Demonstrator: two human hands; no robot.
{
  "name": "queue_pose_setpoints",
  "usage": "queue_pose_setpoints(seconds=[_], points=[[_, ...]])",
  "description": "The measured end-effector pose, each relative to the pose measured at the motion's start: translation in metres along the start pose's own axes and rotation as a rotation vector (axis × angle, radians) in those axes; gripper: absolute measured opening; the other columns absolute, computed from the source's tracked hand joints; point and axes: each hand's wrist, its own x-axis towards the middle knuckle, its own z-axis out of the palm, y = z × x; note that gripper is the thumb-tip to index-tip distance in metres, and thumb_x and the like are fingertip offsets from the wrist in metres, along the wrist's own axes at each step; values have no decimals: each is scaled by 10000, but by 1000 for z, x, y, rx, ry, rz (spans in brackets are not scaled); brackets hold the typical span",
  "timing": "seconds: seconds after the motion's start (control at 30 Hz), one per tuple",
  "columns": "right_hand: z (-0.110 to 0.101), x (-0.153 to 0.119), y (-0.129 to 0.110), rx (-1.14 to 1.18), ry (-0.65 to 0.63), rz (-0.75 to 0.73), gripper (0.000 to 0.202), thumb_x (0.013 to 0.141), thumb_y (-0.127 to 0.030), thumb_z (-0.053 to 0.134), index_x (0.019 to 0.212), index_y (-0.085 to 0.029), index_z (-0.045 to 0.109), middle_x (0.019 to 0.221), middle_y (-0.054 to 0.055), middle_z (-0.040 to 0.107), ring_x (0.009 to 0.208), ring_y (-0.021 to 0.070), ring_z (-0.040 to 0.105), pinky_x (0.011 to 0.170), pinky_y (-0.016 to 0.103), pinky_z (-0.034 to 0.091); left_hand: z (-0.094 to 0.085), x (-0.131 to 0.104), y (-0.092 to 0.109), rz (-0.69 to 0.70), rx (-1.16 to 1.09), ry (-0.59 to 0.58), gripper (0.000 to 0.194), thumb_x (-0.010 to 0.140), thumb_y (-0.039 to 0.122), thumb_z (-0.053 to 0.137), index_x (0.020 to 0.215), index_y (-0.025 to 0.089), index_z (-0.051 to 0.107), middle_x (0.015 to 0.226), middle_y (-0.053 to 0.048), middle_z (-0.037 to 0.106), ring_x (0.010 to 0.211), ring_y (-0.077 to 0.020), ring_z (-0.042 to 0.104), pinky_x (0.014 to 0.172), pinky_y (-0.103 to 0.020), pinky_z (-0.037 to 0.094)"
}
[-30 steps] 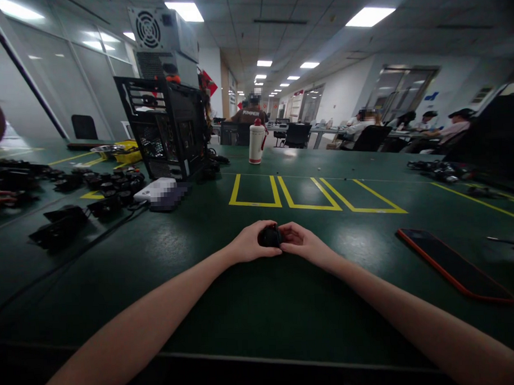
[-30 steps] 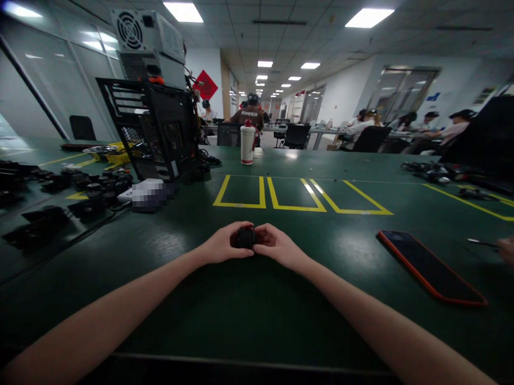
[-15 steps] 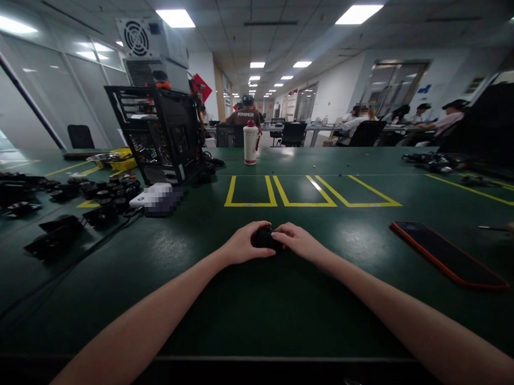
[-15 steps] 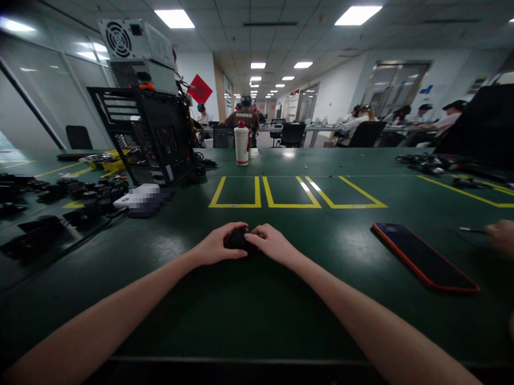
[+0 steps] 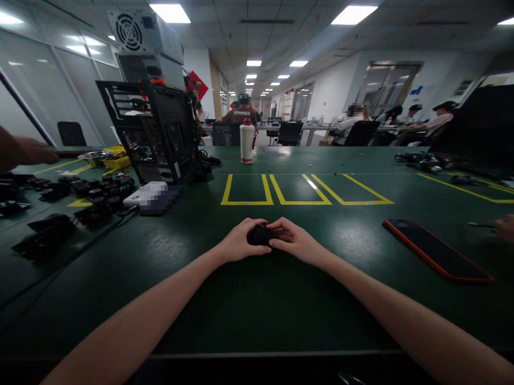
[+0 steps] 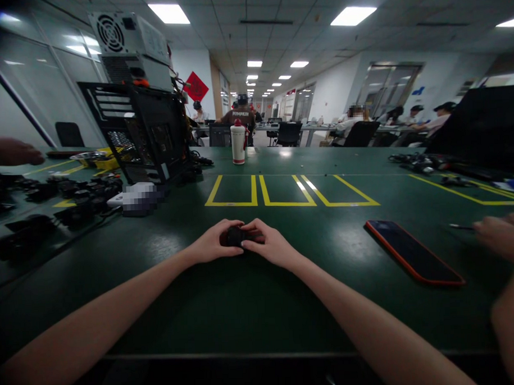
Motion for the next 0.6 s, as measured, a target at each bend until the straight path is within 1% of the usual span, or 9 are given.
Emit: queue_pose_setpoints(seconds=[0.17,0.23,0.37,0.43,0.53,0.6], points=[[-1,3,1,88,-40,46,248,720,-212,608,931,-191,479,969,27,567,949,164,575,880,387,450,-1,-1,2,-8,-39,-15,623,638,385,684,1183,209,438,1136,-76,477,985,-218,513,798,-340,453],[-1,2,-1,70,-39,20,252,706,-193,615,921,-191,483,982,27,552,968,167,565,892,389,444,-1,-1,3,-16,-68,-22,621,642,371,683,1186,212,431,1139,-70,495,980,-216,523,805,-344,452],[-1,-3,-4,-43,-8,-76,246,682,-149,613,898,-198,507,1035,25,506,1008,169,530,928,388,422,-1,0,5,-16,-110,-41,608,639,331,689,1181,212,441,1135,-66,522,987,-219,529,832,-357,443],[-1,-5,-5,-55,-5,-84,245,679,-144,609,893,-198,504,1048,26,493,1010,167,526,921,381,428,-1,0,6,-17,-114,-40,605,636,323,693,1177,207,448,1135,-72,524,994,-224,527,838,-362,440],[-1,-5,-4,-35,-14,-59,264,676,-153,614,901,-198,484,1037,26,502,997,167,538,894,366,442,-2,0,6,-17,-123,-38,604,634,321,693,1174,198,452,1131,-77,527,1003,-225,526,851,-366,434],[-1,-3,-3,-8,-38,-15,273,701,-177,596,938,-207,464,1024,25,517,967,165,559,856,358,460,-1,0,5,-16,-128,-37,611,635,324,691,1180,196,446,1129,-76,529,1005,-223,527,856,-365,431]])
